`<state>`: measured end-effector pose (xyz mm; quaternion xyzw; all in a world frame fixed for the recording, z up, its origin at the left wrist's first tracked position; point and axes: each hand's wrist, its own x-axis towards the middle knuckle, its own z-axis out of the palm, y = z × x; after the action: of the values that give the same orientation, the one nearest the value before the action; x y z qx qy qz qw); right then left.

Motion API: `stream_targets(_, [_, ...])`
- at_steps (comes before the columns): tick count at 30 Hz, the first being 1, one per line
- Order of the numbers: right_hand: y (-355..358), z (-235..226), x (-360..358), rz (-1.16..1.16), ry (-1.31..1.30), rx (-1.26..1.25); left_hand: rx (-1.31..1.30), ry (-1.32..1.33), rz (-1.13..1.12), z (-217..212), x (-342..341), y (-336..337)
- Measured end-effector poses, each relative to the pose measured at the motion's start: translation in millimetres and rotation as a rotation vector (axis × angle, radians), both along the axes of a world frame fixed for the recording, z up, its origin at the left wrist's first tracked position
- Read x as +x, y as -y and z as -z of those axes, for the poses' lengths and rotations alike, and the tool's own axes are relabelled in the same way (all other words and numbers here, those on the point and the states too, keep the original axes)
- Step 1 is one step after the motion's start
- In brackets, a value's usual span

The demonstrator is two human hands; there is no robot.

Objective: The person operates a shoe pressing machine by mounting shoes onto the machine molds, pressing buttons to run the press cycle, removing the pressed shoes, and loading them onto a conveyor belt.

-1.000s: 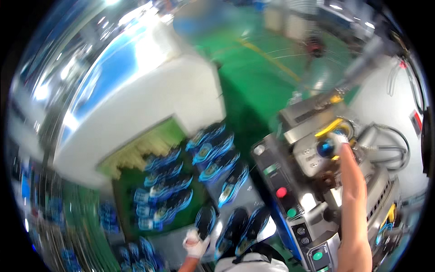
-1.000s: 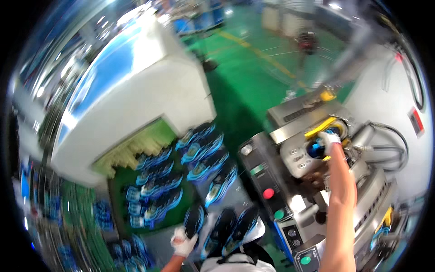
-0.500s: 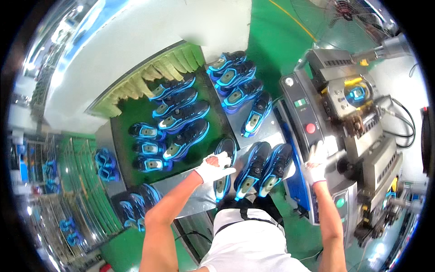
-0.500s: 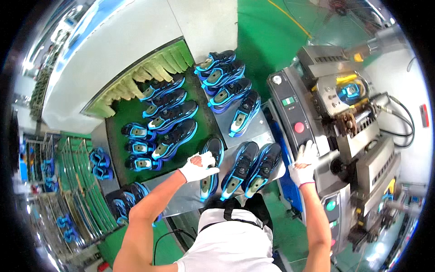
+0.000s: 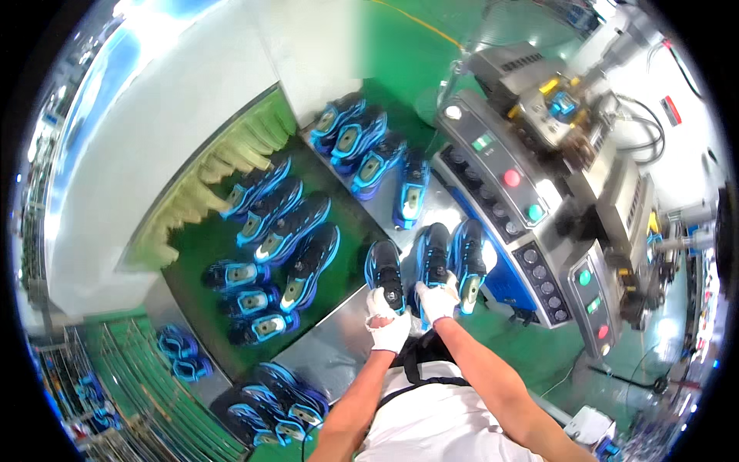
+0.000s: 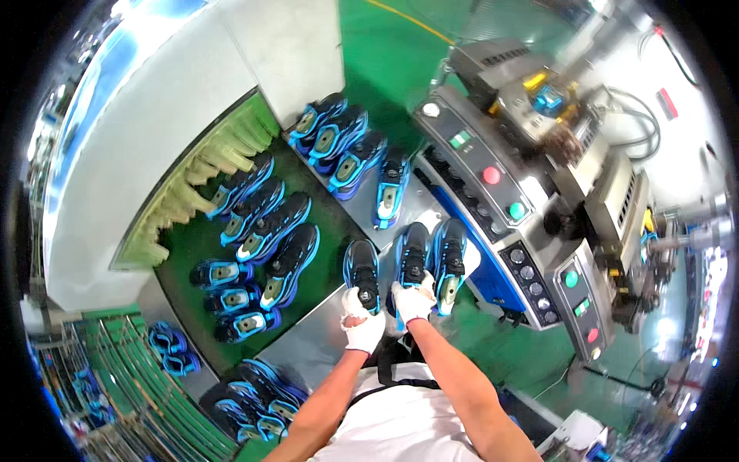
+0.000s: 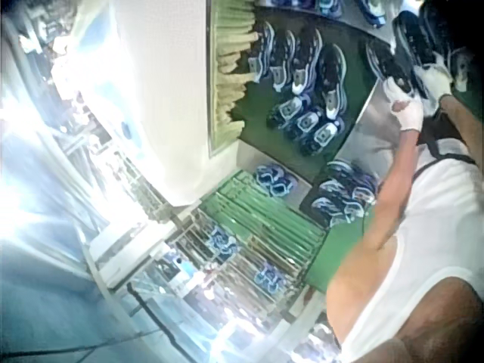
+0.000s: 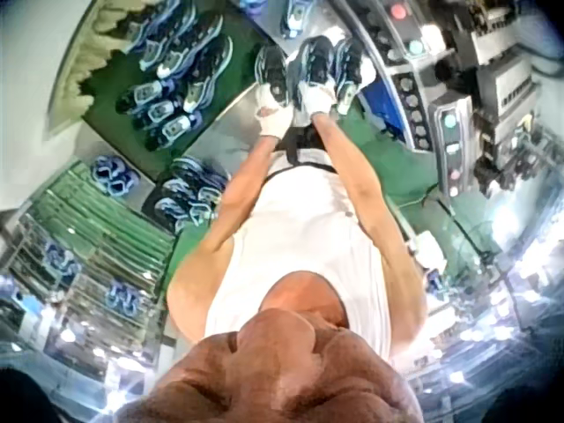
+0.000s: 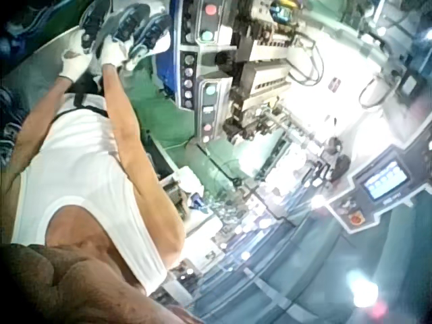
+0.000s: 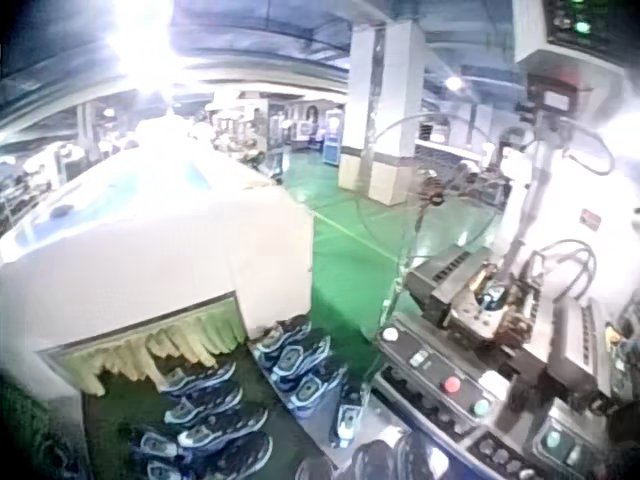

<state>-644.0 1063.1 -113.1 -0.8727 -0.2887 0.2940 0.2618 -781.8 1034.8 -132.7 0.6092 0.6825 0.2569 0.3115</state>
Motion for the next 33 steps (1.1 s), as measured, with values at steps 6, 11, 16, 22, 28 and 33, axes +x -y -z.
stream_targets(6, [22.6, -37.9, 48.8, 0.202, -0.531, -0.005, -0.313, 0.201, 0.018, -56.8, -50.7, -54.7])
stream_targets(11, [151.2, -120.8, 84.4, 0.581, -1.093, 0.435, -0.213, 0.232, 0.310, -151.0, 4.7, -40.1])
stream_targets(16, [258.7, -162.2, 91.8, 0.640, -0.826, 0.190, -0.143, 0.280, 0.798, -187.4, 99.9, 18.0])
stream_targets(22, [447.9, -208.1, 69.3, 1.303, -0.535, 0.339, -0.300, 0.369, 1.492, -230.7, 227.6, 161.0])
stream_targets(28, [586.1, -241.9, 32.9, 1.916, 0.271, 0.945, -0.357, 0.516, 2.037, -261.0, 336.2, 351.9])
stream_targets(33, [732.3, -232.5, 35.5, 2.031, 0.510, -0.132, 0.054, 0.348, 2.406, -296.2, 440.4, 545.8])
